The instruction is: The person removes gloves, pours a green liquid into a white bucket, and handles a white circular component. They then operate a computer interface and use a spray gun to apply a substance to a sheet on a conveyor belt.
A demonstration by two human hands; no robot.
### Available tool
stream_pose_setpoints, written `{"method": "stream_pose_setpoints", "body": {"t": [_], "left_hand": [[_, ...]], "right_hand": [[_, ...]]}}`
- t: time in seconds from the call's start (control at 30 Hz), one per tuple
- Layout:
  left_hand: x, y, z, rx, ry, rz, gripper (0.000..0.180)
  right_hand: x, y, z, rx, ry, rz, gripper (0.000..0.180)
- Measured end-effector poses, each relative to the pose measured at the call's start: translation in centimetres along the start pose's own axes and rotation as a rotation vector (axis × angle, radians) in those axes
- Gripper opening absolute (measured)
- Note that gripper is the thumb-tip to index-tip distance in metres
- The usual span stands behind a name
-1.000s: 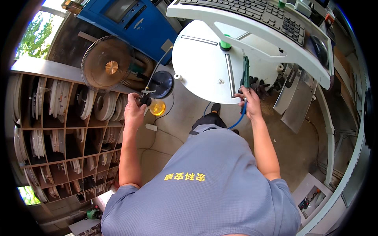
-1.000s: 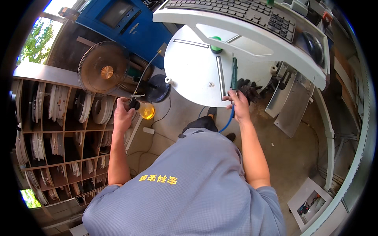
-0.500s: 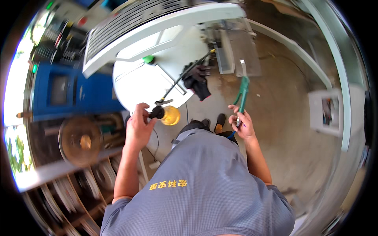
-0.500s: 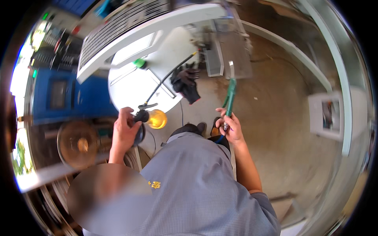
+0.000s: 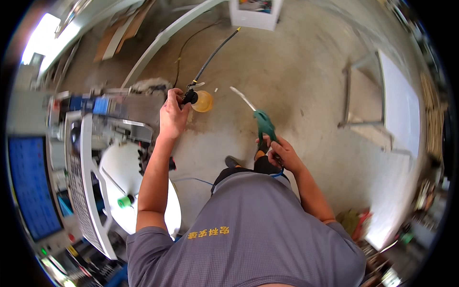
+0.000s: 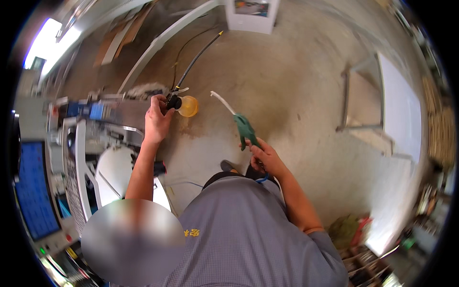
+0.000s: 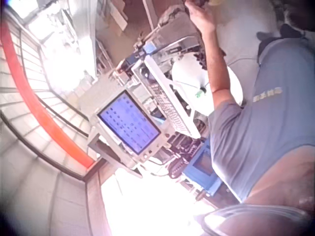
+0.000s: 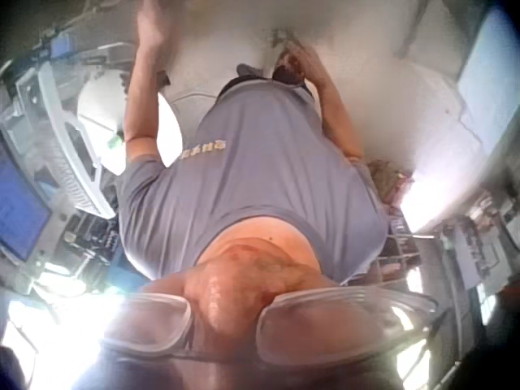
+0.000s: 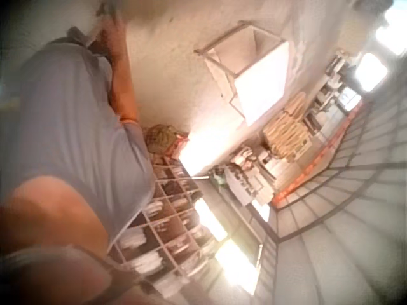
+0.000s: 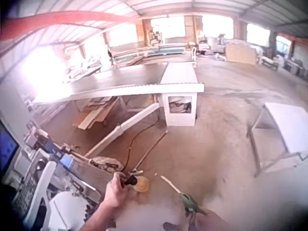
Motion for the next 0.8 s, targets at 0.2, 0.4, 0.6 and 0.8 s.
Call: {"method": "stream_pose_setpoints", "body": {"t": [0.2,0.4,0.6,0.8], "left_hand": [[-6.8,-7.3,7.0,0.215,-0.274,-0.005,0.044],[-13.5,-13.0,11.1,0.333,-0.394,0.031,0.043],[-17.8,-16.1,13.1,0.422,-0.457,0.009,0.044],[-19.9,-18.3,15.3,0.497,-0.525,-0.012,0.038]], "right_hand": [[0.7,3.6,-2.6,-0.066,0.059,0.155,0.044],[0.8,9.3,-3.8,-0.082,0.165,0.249,0.052],[1.7,12.3,-5.2,-0.121,0.204,0.309,0.052],[0.5,15.0,-5.6,-0.221,0.16,0.391,0.042]]}}
Point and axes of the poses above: each hand's wrist, its own z-axis towards the middle knuckle, its own y-axis out of the back of the hand, x = y × z, the point moved 6 cm from there along z, towards the middle knuckle, and after that the axes turned 13 degrees about -y, right-handed, at the moved point
